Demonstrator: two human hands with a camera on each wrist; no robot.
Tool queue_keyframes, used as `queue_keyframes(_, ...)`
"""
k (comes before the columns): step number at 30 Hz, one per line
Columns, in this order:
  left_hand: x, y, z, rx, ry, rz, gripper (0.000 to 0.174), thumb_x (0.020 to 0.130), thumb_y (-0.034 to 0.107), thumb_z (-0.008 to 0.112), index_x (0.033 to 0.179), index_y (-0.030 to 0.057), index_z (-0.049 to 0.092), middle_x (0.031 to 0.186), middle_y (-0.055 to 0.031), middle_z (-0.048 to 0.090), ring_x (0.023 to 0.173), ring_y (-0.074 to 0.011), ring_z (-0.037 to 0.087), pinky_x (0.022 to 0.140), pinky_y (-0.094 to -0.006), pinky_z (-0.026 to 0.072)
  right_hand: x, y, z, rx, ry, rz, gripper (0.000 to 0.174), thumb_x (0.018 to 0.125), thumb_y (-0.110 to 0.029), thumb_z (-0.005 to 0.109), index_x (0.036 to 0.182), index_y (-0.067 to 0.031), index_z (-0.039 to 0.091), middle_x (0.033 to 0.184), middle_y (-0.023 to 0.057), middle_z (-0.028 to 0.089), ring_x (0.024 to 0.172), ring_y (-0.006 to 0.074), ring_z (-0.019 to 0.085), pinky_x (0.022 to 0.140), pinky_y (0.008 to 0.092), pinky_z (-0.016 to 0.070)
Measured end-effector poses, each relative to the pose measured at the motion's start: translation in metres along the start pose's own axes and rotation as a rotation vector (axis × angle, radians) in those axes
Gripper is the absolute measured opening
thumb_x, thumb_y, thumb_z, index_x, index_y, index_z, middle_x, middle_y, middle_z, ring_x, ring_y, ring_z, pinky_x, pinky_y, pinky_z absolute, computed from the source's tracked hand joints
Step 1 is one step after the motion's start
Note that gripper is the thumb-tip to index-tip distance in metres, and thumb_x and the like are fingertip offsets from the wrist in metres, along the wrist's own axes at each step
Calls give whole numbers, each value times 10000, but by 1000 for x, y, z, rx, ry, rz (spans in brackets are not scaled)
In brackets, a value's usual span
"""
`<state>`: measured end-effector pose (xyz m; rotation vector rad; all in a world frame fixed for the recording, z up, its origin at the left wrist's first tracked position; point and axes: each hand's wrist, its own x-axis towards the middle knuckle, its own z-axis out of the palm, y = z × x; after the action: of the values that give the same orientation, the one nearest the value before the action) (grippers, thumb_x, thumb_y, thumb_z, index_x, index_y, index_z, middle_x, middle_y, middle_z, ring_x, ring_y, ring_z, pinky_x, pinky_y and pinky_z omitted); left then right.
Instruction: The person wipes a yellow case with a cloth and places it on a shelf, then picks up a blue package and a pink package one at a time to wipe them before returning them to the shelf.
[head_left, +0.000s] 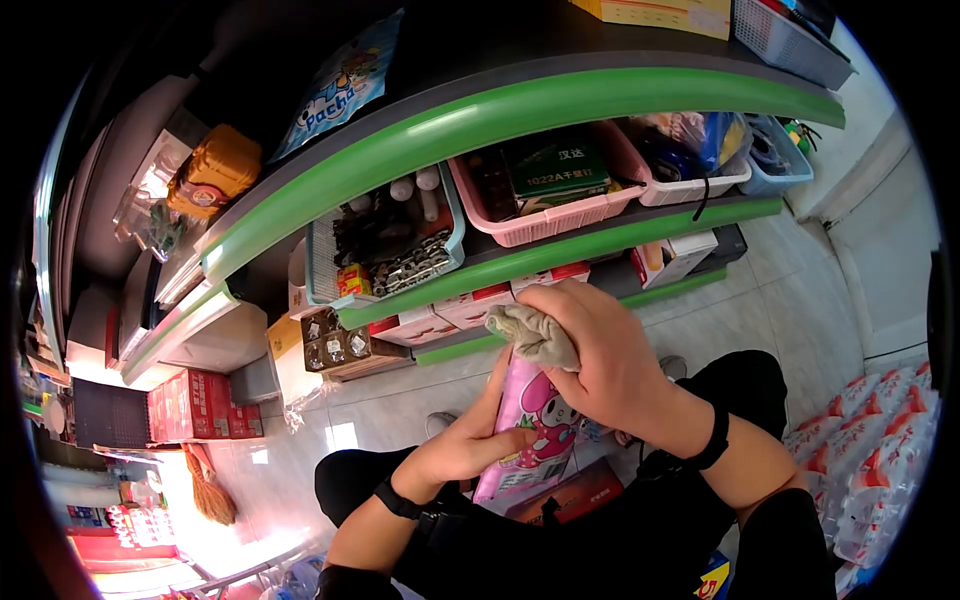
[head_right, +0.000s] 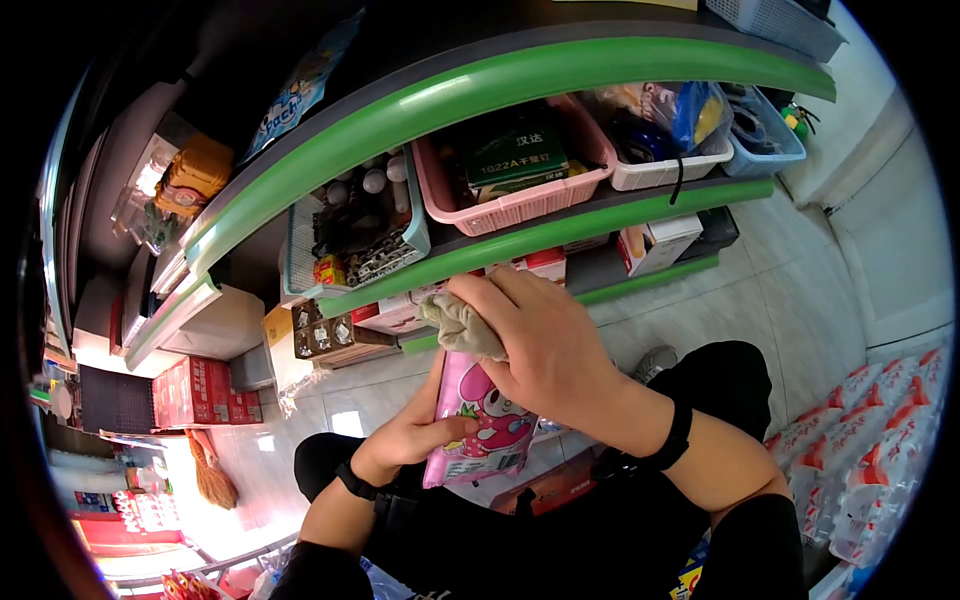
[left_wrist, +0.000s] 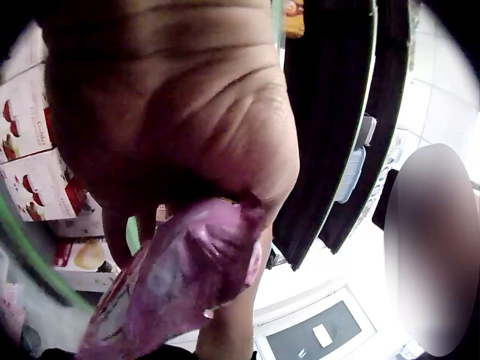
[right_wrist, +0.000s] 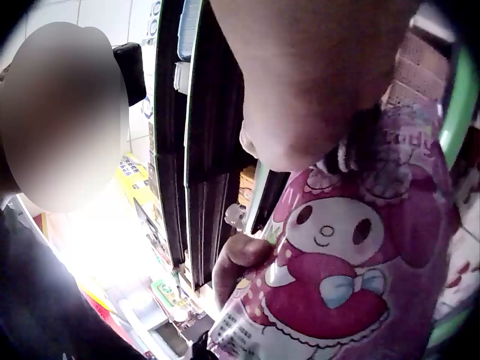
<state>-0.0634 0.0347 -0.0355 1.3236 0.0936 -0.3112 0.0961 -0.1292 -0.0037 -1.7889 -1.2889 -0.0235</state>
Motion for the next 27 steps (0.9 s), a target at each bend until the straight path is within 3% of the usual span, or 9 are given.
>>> queue_keyframes(4, -2, 9, 1, -87, -46, -113, 1018, 920, -53, 585, 1659, 25, -110, 1691, -188, 191, 1519, -216, 266, 1205, -335, 279, -2, 6, 1, -6, 99, 13, 542, 828, -87, 750, 1330, -47, 549, 1166, 199, 674, 991, 413, 677, 784, 465, 541)
queue_keyframes(8, 1, -1, -6, 278, -125, 11, 1023, 895, -40, 602, 1675, 47, -54, 1676, -199, 222, 1533, -235, 252, 1220, -339, 239, 5, 18, -6, 173, 64, 129, 433, 917, -146, 728, 1297, -25, 558, 1041, 216, 715, 942, 440, 683, 762, 474, 541)
queue_keyframes(11, 3, -1, -4, 180, -154, -6, 1006, 882, -51, 598, 1682, 63, -1, 1659, -179, 261, 1527, -236, 265, 1223, -342, 239, 7, 14, -11, 146, 70, 123, 349, 962, -178, 704, 1248, -15, 586, 936, 176, 722, 872, 385, 708, 746, 444, 541)
queue_keyframes(13, 6, 6, -2, 197, -196, 21, 994, 870, -68, 587, 1683, 67, 31, 1650, -158, 276, 1527, -233, 260, 1232, -350, 228, 10, 19, -18, 369, 37, 333, 310, 973, -183, 693, 1217, -16, 602, 915, 155, 716, 823, 326, 703, 733, 429, 537)
queue_keyframes(16, 4, 0, -2, 130, -89, 39, 965, 844, -94, 580, 1670, 55, 102, 1585, -132, 388, 1459, -218, 391, 1195, -354, 325, 14, 30, -34, 512, 153, 584, 283, 984, -201, 685, 1185, -13, 619, 900, 133, 706, 798, 254, 683, 738, 405, 535)
queue_keyframes(18, 3, 2, -7, -17, 20, -102, 943, 832, -118, 564, 1660, 55, 146, 1505, -111, 475, 1376, -187, 486, 1132, -335, 403, 16, 31, -42, 539, 268, 596, 285, 993, -211, 677, 1186, -9, 621, 915, 138, 703, 814, 240, 681, 756, 398, 540)
queue_keyframes(20, 6, -18, -19, -168, 111, 15, 841, 874, -120, 593, 1622, 55, 250, 1353, -62, 597, 1191, -119, 609, 999, -288, 507, 16, 27, -42, 562, 370, 482, 295, 1005, -216, 664, 1205, -4, 616, 949, 161, 704, 849, 256, 694, 782, 399, 550)
queue_keyframes(23, 14, 2, -7, -331, 267, 97, 757, 931, -63, 659, 1591, 52, 307, 1348, -57, 594, 1176, -125, 601, 1004, -303, 503, 7, 10, -30, 121, 329, 60, 332, 957, -167, 697, 1231, -9, 595, 1079, 182, 695, 983, 289, 697, 885, 422, 545)
queue_keyframes(27, 13, -10, -5, -81, 282, 94, 742, 948, -16, 706, 1577, 33, 317, 1399, -65, 572, 1249, -123, 555, 1056, -313, 474, 1, -1, -1, -311, 104, -117, 451, 846, -118, 744, 1249, -24, 563, 1202, 200, 661, 1123, 364, 648, 998, 458, 494)
